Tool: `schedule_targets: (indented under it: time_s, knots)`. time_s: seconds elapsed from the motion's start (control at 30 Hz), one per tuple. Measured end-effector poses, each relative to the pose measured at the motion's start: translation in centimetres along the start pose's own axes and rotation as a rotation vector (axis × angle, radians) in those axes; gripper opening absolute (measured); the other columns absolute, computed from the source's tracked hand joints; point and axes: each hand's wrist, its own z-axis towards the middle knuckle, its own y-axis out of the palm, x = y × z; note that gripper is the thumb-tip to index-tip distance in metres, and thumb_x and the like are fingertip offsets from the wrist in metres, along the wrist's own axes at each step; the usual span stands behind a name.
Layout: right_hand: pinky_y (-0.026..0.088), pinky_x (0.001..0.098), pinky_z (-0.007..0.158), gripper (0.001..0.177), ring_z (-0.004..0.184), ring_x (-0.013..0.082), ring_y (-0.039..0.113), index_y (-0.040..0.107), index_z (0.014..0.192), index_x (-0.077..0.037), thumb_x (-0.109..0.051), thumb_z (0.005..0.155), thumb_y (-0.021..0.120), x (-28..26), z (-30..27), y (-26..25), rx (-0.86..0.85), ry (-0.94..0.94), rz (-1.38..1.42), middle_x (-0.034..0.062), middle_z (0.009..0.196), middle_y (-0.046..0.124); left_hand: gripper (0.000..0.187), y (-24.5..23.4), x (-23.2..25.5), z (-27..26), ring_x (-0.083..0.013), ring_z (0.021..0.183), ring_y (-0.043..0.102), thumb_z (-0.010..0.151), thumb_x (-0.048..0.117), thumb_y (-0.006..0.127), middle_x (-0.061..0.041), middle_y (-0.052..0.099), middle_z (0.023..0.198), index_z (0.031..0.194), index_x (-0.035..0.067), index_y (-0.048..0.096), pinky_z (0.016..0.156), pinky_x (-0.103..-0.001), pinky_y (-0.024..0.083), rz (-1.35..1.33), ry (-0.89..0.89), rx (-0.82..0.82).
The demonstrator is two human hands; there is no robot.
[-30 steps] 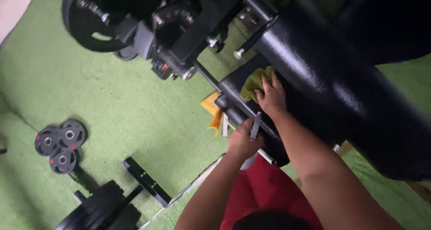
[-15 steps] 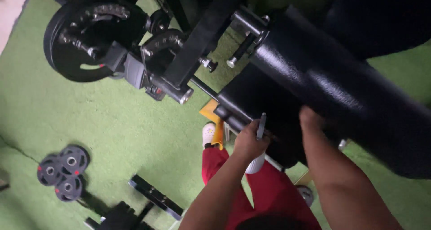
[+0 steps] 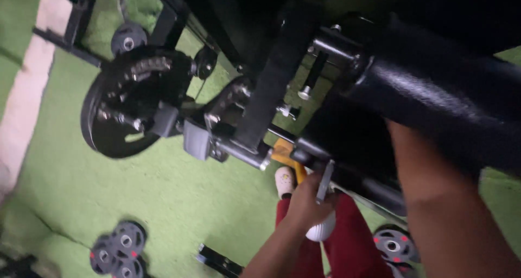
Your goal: Cleaning weight machines and gym equipment with a spray bottle and cloth.
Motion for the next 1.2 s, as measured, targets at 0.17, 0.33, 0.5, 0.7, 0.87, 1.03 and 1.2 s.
schedule_targets:
  time_s: [0.17, 0.33, 0.5, 0.7, 0.87, 1.03, 1.2]
  knots:
    - [0.051, 0.0529, 0.093, 0.042, 0.106, 0.0395, 0.065, 0.067, 0.128, -0.004, -0.040, 0.105, 0.064, 1.1, 1.9, -1.0, 0.140, 0.206, -0.173, 0.0178, 0.119, 0.068, 0.053, -4.2, 0.9, -1.4, -0.0288, 0.093, 0.074, 0.077, 0.015, 0.070, -0.014, 0.075, 0.100, 0.129, 0.011, 0.065, 0.081, -0.038, 0.058, -0.104, 0.024, 0.021]
    - [0.052, 0.0542, 0.088, 0.035, 0.102, 0.0393, 0.066, 0.070, 0.124, -0.008, -0.037, 0.105, 0.064, -3.7, 1.7, 0.6, 0.134, 0.347, -0.292, 0.0170, 0.115, 0.071, 0.053, -5.7, -1.5, -1.3, -0.0284, 0.094, 0.075, 0.076, 0.018, 0.073, -0.014, 0.075, 0.099, 0.127, 0.010, 0.064, 0.081, -0.039, 0.059, -0.101, 0.003, 0.013]
    - [0.055, 0.0495, 0.100, 0.026, 0.116, 0.0382, 0.067, 0.068, 0.108, -0.009, -0.028, 0.091, 0.071, -13.2, -3.4, 0.4, 0.094, 0.221, -0.155, 0.0167, 0.122, 0.069, 0.051, -7.4, -1.6, -1.3, -0.0319, 0.097, 0.072, 0.075, 0.016, 0.078, -0.015, 0.073, 0.104, 0.125, 0.010, 0.066, 0.082, -0.041, 0.057, 0.056, -0.003, 0.030]
    - [0.049, 0.0502, 0.100, 0.056, 0.121, 0.0428, 0.062, 0.067, 0.122, -0.007, -0.025, 0.070, 0.074, -9.9, -14.2, -3.3, 0.043, -0.131, -0.140, 0.0249, 0.134, 0.063, 0.053, -7.9, -2.2, -1.8, -0.0289, 0.082, 0.076, 0.076, 0.016, 0.074, -0.016, 0.074, 0.091, 0.128, 0.010, 0.066, 0.077, -0.038, 0.060, 0.022, 0.045, -0.039]
    - [0.047, 0.0474, 0.111, 0.059, 0.131, 0.0357, 0.057, 0.063, 0.134, -0.013, -0.015, 0.076, 0.069, -6.6, -20.0, -8.1, -0.330, 0.252, -0.244, 0.0174, 0.150, 0.056, 0.067, -8.6, -2.4, -2.9, -0.0248, 0.088, 0.076, 0.077, 0.020, 0.073, -0.010, 0.076, 0.099, 0.142, 0.014, 0.053, 0.081, -0.036, 0.060, 0.047, -0.004, -0.075]
    - [0.044, 0.0468, 0.112, 0.052, 0.133, 0.0348, 0.056, 0.065, 0.129, -0.017, -0.029, 0.079, 0.076, -12.2, -16.3, -7.2, -0.262, 0.437, -0.077, 0.0158, 0.146, 0.057, 0.064, -9.4, -4.1, -3.7, -0.0316, 0.100, 0.073, 0.076, 0.018, 0.075, -0.016, 0.074, 0.108, 0.138, 0.012, 0.060, 0.085, -0.041, 0.057, 0.048, 0.137, 0.004]
    - [0.037, 0.0521, 0.113, 0.065, 0.135, 0.0433, 0.045, 0.060, 0.144, -0.010, -0.045, 0.090, 0.069, -19.1, -7.6, 0.5, -0.285, 0.214, 0.108, 0.0190, 0.151, 0.047, 0.063, -9.8, -5.2, -4.4, -0.0341, 0.104, 0.072, 0.075, 0.016, 0.075, -0.018, 0.074, 0.111, 0.137, 0.011, 0.061, 0.087, -0.041, 0.056, 0.067, 0.078, 0.018]
